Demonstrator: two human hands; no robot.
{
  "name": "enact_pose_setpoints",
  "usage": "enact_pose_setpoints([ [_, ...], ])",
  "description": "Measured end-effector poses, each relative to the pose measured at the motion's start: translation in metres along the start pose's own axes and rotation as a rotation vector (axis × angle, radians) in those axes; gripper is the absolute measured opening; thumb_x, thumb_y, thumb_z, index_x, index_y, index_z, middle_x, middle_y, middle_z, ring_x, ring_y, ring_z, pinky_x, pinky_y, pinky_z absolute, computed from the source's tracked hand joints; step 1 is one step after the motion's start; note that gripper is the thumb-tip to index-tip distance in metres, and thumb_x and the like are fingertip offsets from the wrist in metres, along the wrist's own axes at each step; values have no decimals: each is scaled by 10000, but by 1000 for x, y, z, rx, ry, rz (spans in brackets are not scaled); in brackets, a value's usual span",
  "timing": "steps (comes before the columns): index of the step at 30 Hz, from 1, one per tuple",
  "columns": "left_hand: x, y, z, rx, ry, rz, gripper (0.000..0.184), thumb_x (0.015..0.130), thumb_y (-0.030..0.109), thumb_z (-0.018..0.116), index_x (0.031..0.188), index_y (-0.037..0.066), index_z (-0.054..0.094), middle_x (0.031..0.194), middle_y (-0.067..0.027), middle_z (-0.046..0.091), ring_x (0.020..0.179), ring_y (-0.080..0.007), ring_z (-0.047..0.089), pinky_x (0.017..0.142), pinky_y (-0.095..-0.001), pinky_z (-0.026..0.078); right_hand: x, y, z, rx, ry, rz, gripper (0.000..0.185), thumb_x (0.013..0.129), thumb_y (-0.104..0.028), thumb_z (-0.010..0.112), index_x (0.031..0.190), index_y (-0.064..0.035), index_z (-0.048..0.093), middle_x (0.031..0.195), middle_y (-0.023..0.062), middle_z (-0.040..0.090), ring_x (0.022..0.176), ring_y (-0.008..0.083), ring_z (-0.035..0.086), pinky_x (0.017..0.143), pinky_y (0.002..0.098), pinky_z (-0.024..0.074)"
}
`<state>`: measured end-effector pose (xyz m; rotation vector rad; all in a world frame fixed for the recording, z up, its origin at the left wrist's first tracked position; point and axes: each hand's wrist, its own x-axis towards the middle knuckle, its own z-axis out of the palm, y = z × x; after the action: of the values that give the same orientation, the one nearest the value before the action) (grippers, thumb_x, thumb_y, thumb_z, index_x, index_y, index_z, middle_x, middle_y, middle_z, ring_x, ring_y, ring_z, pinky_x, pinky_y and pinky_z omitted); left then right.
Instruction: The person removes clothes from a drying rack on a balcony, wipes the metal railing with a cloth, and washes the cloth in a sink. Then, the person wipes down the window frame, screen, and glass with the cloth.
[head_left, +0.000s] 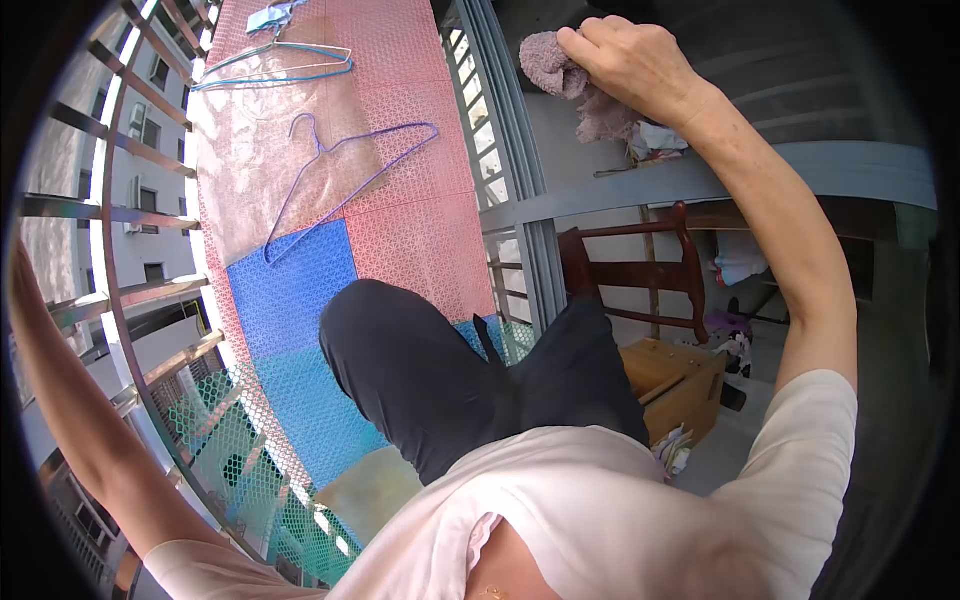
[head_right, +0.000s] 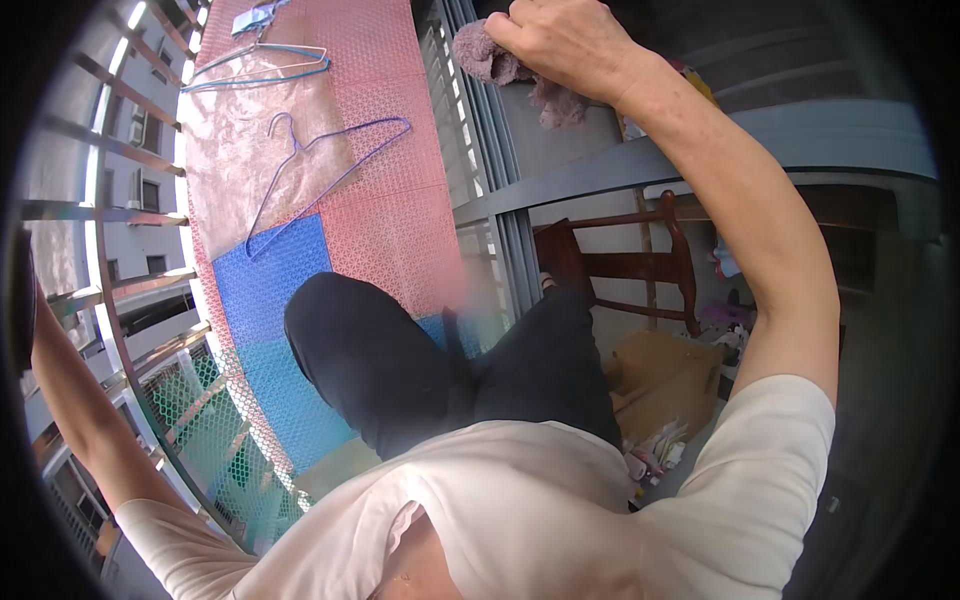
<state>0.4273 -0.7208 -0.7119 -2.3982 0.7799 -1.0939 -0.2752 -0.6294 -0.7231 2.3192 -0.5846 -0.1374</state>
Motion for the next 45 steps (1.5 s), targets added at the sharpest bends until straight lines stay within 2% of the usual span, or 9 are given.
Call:
enact_pose_setpoints([
  [4,10,-3,26,7,280,-42,350,773,228,602,1079,57,587,761,-5,605,840,-140,594,770,-382,466,5,-8,-12,26,92,-63,252,724,-92,619,970,-110,569,720,4,538,686,130,604,512,245,489],
  [10,8,-20,28,-256,33,-19,471,765,209,666,1168,23,507,930,-77,592,925,-208,581,778,-387,461,-7,-45,-25,268,236,31,263,720,-97,645,977,-94,589,698,2,541,655,124,604,487,228,485],
  [18,-99,24,22,-1763,-213,-417,670,754,184,751,1287,-22,401,1156,-173,574,1039,-300,562,790,-393,455,-143,-163,21,918,124,63,117,765,-122,549,859,-53,547,723,76,554,669,229,617,552,317,522],
  [21,-283,81,-169,-1953,-590,68,594,857,360,649,1284,-10,465,1128,-156,611,1046,-250,583,837,-337,457,-202,-209,36,1242,-403,132,213,777,-173,588,946,-47,618,803,140,650,764,313,655,636,419,525],
  [25,-425,120,-406,-2572,-523,970,343,953,298,519,1136,15,585,1014,-92,632,1005,-161,598,830,-287,478,-283,-217,113,1287,-450,437,208,784,-146,579,972,-82,639,843,140,677,802,303,660,690,441,509],
  [29,-453,97,-472,-2739,-1025,1281,415,897,324,565,1165,7,542,1046,-131,631,928,-206,641,774,-304,536,-319,-214,129,1402,-344,710,136,748,-85,533,867,-32,575,808,192,642,793,397,612,686,500,466],
  [35,-495,75,-516,-2749,-615,486,302,895,230,531,1090,3,573,972,-124,643,862,-222,644,726,-318,544,-333,-128,136,1536,-185,766,155,761,-95,527,894,-16,545,799,199,629,783,416,594,692,491,463],
  [41,-508,70,-520,-2924,-636,-95,286,925,231,467,1081,12,564,1017,-101,619,926,-219,608,813,-336,503,-281,25,43,2082,528,786,281,906,-172,601,1126,-2,568,1030,75,650,981,143,591,856,292,461],
  [45,-534,76,-557,-2810,-381,-441,395,951,317,404,1170,11,524,1149,-126,569,1070,-242,547,936,-363,441,-254,89,-33,2163,1030,487,267,927,-216,567,1118,-32,590,1061,137,629,995,249,613,859,360,480],
])
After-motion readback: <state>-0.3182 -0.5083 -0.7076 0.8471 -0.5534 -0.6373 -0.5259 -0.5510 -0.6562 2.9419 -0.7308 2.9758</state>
